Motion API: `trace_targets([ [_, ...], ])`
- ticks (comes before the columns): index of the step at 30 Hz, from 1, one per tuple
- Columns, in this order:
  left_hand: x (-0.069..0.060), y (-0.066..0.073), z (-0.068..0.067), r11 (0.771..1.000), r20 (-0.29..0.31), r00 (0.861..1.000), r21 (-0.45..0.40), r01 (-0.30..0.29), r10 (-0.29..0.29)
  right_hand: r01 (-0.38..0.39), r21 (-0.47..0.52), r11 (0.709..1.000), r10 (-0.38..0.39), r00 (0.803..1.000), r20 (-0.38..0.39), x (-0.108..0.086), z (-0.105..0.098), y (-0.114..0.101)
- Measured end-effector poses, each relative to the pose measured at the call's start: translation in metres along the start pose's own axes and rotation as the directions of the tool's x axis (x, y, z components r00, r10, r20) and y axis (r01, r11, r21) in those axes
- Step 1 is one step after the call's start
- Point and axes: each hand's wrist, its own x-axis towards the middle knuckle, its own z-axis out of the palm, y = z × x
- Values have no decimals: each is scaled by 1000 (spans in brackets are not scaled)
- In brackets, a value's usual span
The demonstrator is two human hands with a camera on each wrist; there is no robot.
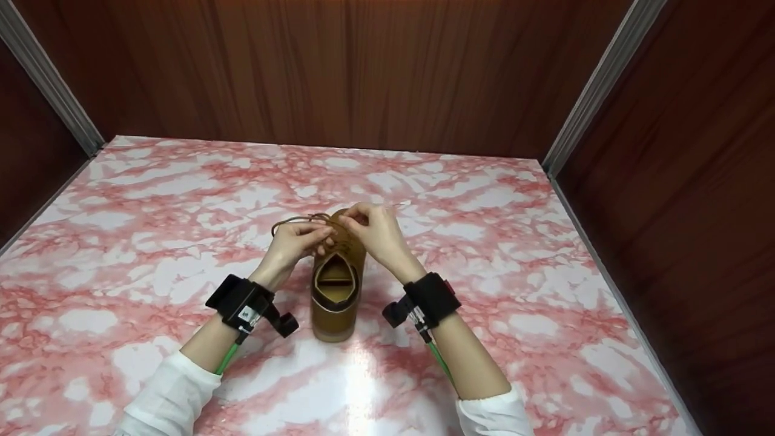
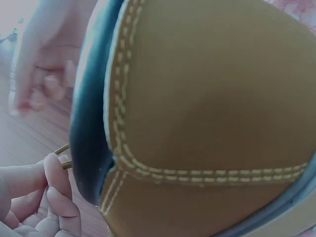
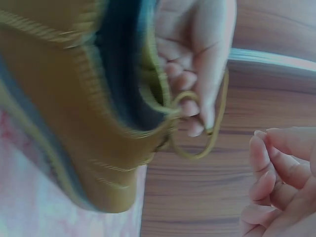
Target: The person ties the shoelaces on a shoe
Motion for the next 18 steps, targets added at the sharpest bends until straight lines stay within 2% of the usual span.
trace_targets([
  [6,-2,1,-1,999,39,999,-36,-24,25,-73,-34,997,73,997,11,-4,6,9],
  [15,-5,1,1,998,46,997,-33,-53,54,-113,-91,989,116,993,24,2,12,13],
  [18,-5,0,1,997,48,997,-28,-67,68,-104,-108,989,108,993,35,2,15,15],
])
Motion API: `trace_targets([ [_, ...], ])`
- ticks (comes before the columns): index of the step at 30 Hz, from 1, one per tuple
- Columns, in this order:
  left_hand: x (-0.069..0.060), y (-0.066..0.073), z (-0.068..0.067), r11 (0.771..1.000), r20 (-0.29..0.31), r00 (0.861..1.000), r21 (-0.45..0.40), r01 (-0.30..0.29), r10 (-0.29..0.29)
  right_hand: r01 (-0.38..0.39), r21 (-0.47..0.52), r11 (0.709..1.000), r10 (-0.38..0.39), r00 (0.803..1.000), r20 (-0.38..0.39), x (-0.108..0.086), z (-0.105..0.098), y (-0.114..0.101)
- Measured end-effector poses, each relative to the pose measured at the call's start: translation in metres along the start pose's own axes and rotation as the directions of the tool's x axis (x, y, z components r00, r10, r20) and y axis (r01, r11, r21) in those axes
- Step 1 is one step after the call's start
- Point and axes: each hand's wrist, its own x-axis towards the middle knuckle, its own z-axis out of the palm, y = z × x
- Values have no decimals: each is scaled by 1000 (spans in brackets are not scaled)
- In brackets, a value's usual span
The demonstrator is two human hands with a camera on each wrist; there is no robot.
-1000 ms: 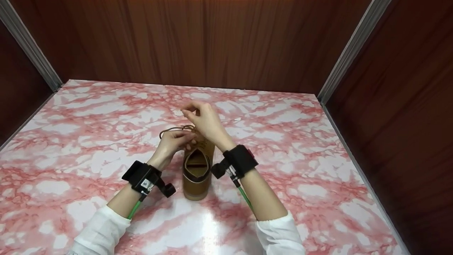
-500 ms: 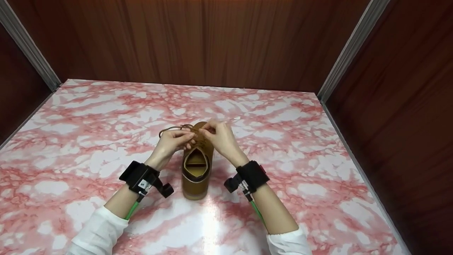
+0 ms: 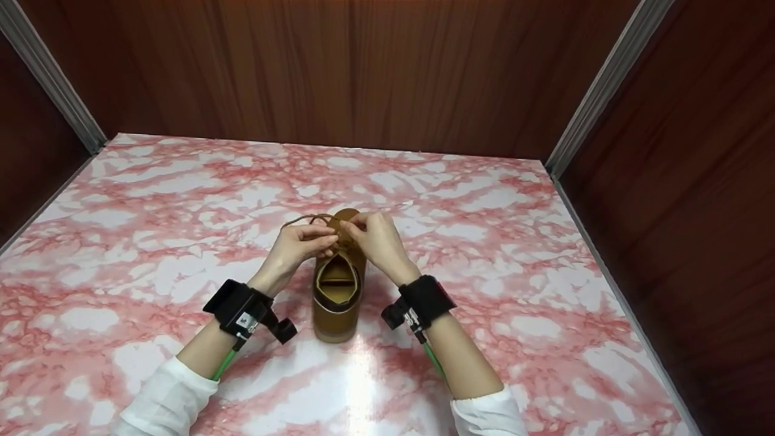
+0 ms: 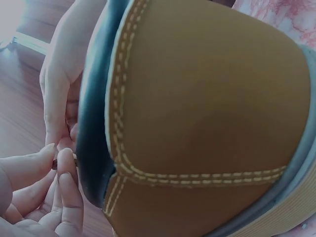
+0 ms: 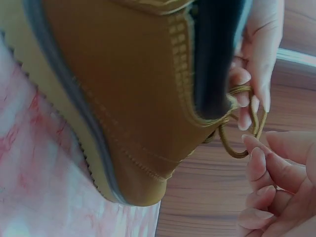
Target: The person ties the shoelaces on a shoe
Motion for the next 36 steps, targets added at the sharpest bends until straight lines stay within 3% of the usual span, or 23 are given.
trace_targets([
  [10,-1,-2,4,1000,25,1000,-4,3,-3,24,54,998,-23,1000,-19,2,9,-2],
  [15,0,-1,0,999,32,999,46,-24,23,4,51,999,-1,999,-43,4,12,-2],
  [16,5,-9,-4,998,32,999,52,-46,44,-3,47,999,5,999,-47,4,12,-1],
  [22,15,-3,-24,993,-102,992,97,-67,77,-24,43,999,26,999,-47,3,10,2],
  [23,13,7,-25,990,-131,988,128,-62,79,-25,46,999,27,999,-46,3,10,2],
  [26,24,7,-31,963,-152,978,248,-104,145,-29,50,998,32,998,-46,3,10,3],
  [29,33,5,-31,923,-111,974,355,-146,197,-31,51,998,33,998,-46,2,10,4],
  [33,42,2,-29,888,-53,973,423,-181,224,-28,50,998,30,999,-40,1,10,5],
  [36,47,0,-26,879,-27,974,436,-192,226,-32,47,998,33,999,-33,1,10,5],
])
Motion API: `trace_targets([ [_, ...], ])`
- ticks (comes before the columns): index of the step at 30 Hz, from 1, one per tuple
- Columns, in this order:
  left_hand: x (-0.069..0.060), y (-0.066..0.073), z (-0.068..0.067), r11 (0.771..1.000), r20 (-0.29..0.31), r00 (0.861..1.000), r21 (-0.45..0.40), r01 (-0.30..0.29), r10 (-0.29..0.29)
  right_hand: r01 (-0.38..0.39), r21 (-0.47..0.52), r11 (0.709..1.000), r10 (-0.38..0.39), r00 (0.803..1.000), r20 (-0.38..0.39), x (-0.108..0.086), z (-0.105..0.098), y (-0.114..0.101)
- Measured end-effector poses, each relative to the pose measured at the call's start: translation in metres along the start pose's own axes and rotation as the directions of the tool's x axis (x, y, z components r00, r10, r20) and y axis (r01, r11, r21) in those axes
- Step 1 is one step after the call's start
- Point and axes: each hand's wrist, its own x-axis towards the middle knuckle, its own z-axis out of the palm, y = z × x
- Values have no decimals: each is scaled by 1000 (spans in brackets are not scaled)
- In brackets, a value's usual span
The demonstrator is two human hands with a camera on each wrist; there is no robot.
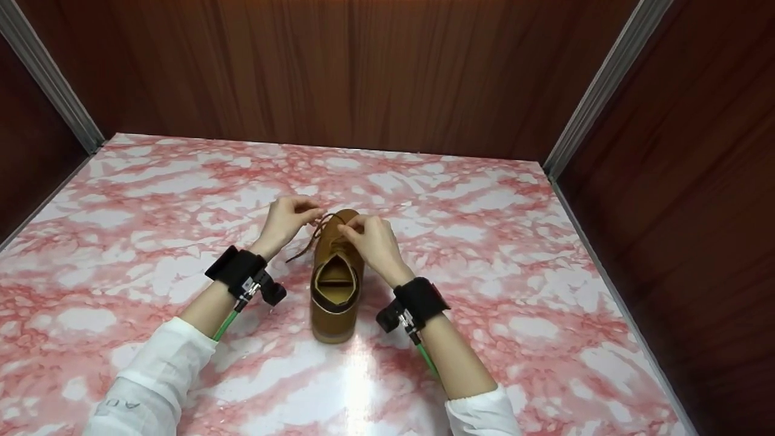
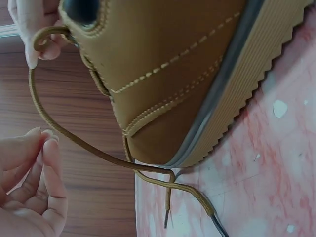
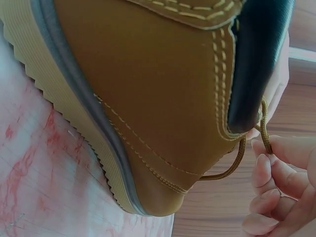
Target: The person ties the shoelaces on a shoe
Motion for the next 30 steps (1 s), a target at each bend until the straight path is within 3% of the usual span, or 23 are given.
trace_targets([
  [4,5,-2,5,999,21,1000,42,-22,21,2,-3,1000,-2,1000,3,0,0,1],
  [9,10,-3,9,986,38,997,153,-68,63,11,-4,1000,-11,1000,3,0,-1,0],
  [13,13,-4,13,967,118,989,230,-111,85,-7,-6,1000,7,1000,-3,-1,-2,0],
  [15,15,-5,16,955,188,978,260,-143,95,-13,-6,1000,13,1000,-7,-1,-3,0],
  [19,15,-8,21,928,338,937,311,-204,92,-13,-3,1000,13,1000,-6,-2,-4,1],
  [22,13,-10,25,909,395,916,353,-221,70,-17,7,1000,17,1000,-2,-3,-4,2],
  [24,13,-12,28,893,401,913,383,-235,69,-20,12,1000,20,1000,-2,-3,-4,3],
  [30,13,-12,31,867,370,928,445,-226,52,-23,16,1000,23,1000,-8,-4,-5,4],
])
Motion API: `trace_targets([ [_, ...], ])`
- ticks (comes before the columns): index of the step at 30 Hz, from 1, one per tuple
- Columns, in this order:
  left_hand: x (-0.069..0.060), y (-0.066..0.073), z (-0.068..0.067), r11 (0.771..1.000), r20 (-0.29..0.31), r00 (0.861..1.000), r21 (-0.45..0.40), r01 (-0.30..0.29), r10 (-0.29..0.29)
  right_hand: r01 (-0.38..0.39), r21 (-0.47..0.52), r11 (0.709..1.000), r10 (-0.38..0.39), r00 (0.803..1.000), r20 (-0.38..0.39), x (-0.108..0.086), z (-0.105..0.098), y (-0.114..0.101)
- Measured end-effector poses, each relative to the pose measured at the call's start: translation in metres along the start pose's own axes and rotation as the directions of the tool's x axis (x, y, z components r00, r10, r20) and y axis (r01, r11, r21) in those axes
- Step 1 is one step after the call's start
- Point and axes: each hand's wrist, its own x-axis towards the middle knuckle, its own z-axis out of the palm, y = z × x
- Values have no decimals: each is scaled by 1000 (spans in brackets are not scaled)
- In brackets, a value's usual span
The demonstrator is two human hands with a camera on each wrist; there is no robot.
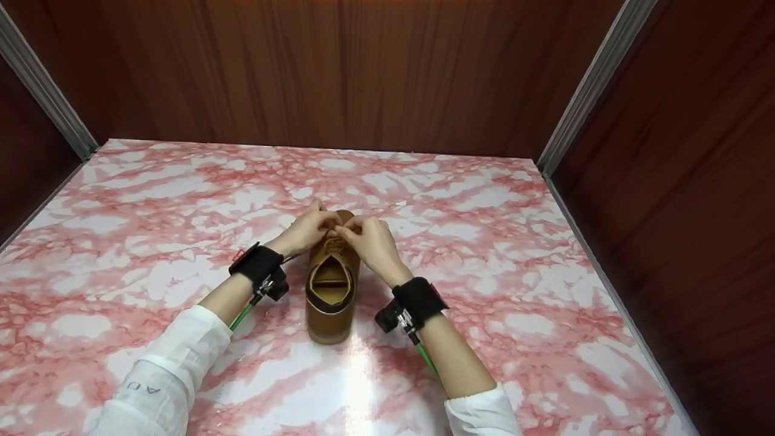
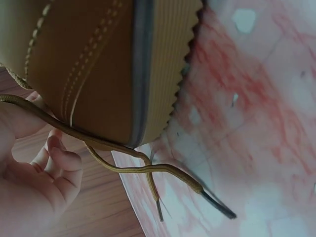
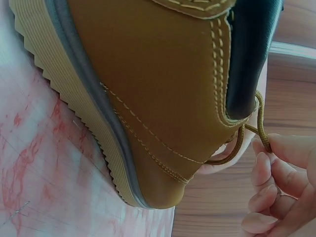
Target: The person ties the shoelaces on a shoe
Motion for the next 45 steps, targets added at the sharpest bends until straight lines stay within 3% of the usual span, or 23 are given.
trace_targets([
  [8,-2,-1,-1,997,1,999,67,33,-33,24,-9,1000,-24,1000,2,0,3,-1],
  [13,-4,-6,-3,997,-75,997,72,1,4,35,-17,999,-35,999,6,-1,3,1],
  [18,-7,-11,-14,1000,-154,988,0,6,-6,10,-1,1000,-10,1000,11,-2,0,0],
  [26,-22,-12,-30,994,-178,984,-105,-17,-2,4,-5,1000,-4,1000,17,-1,-1,-1],
  [34,-38,-4,-43,985,-246,969,-164,-51,9,-16,13,1000,16,1000,19,-2,-2,0],
  [38,-45,2,-47,985,-276,960,-151,-80,36,-16,12,1000,16,1000,12,-1,-2,0],
  [41,-51,9,-48,985,-288,958,-161,-54,5,-12,2,1000,12,1000,8,-1,-3,0],
  [45,-60,20,-50,971,-296,954,-237,-17,-55,-8,-9,1000,8,1000,6,-1,-3,-2],
])
